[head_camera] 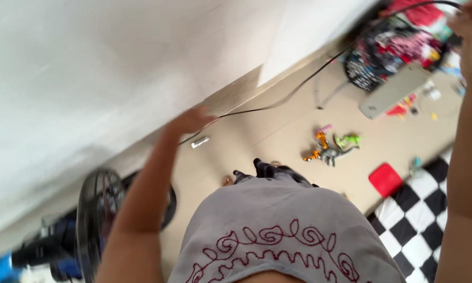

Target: Picking up items from the floor, including shoes and clothes, and organizing them into a laundry basket and a plastic bag.

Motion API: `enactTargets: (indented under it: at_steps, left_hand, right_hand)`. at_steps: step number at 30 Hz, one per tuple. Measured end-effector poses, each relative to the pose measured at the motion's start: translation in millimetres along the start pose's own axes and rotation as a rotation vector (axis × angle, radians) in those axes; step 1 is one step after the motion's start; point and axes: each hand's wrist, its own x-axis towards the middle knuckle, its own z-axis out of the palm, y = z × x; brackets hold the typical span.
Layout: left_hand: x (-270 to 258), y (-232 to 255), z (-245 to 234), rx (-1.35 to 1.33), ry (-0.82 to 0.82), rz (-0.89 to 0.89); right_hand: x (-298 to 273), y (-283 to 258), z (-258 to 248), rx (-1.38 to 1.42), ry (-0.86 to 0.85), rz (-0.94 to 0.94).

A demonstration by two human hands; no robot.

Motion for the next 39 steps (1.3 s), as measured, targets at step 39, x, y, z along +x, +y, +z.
enactTargets:
  at_steps: [39]
  left_hand:
    - [327, 735, -37, -0.360, 0.489, 1.037]
  right_hand:
    - [219, 35, -405, -0.175, 0.306, -0.223]
